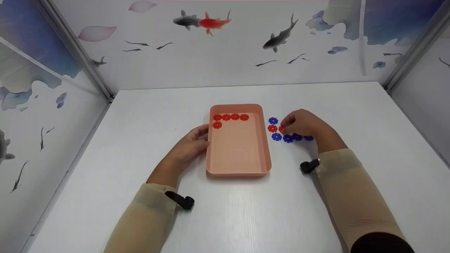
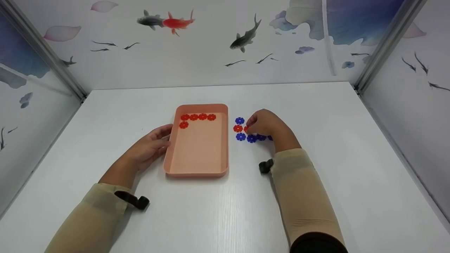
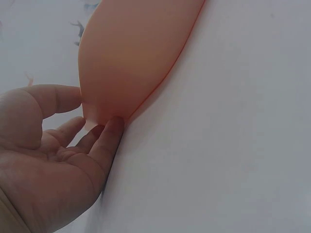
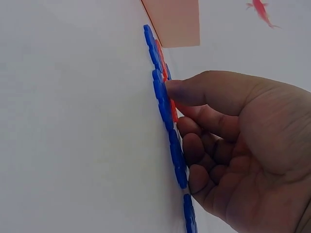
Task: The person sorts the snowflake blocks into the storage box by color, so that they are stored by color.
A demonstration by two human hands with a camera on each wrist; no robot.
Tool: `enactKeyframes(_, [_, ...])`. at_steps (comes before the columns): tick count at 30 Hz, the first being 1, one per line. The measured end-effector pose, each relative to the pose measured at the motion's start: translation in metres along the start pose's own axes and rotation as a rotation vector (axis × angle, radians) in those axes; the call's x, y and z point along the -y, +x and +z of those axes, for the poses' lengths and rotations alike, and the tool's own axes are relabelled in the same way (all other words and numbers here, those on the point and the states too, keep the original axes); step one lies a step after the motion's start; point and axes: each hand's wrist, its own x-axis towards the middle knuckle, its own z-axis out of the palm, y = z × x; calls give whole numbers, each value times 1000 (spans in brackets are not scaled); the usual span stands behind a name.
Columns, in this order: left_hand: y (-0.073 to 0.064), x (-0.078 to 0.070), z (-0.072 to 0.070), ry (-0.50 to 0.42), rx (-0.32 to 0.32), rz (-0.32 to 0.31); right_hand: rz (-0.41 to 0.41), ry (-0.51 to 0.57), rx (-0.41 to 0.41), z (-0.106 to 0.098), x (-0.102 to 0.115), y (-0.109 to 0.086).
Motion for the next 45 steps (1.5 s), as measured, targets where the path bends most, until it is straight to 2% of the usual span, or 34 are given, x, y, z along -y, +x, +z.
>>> enactKeyframes(18, [0, -2, 0, 11, 2, -6, 40, -31, 12, -3, 2, 2])
enactKeyframes(26, [-1, -3, 1, 10, 7, 0, -3, 30, -40, -4, -5, 4])
enactKeyframes(31, [-1, -2, 1, 10, 11, 0, 6, 102, -38, -8, -7, 1])
enactKeyframes(34, [0, -1, 1, 5, 13, 0, 9, 185, -56, -11, -2, -2])
enactKeyframes(39, [-1, -2, 1, 4, 17, -7, -24, 337, -95, -14, 16, -9])
enactKeyframes(45, [-1, -3, 1, 26, 5, -13, -101, 445, -121, -10, 46, -22])
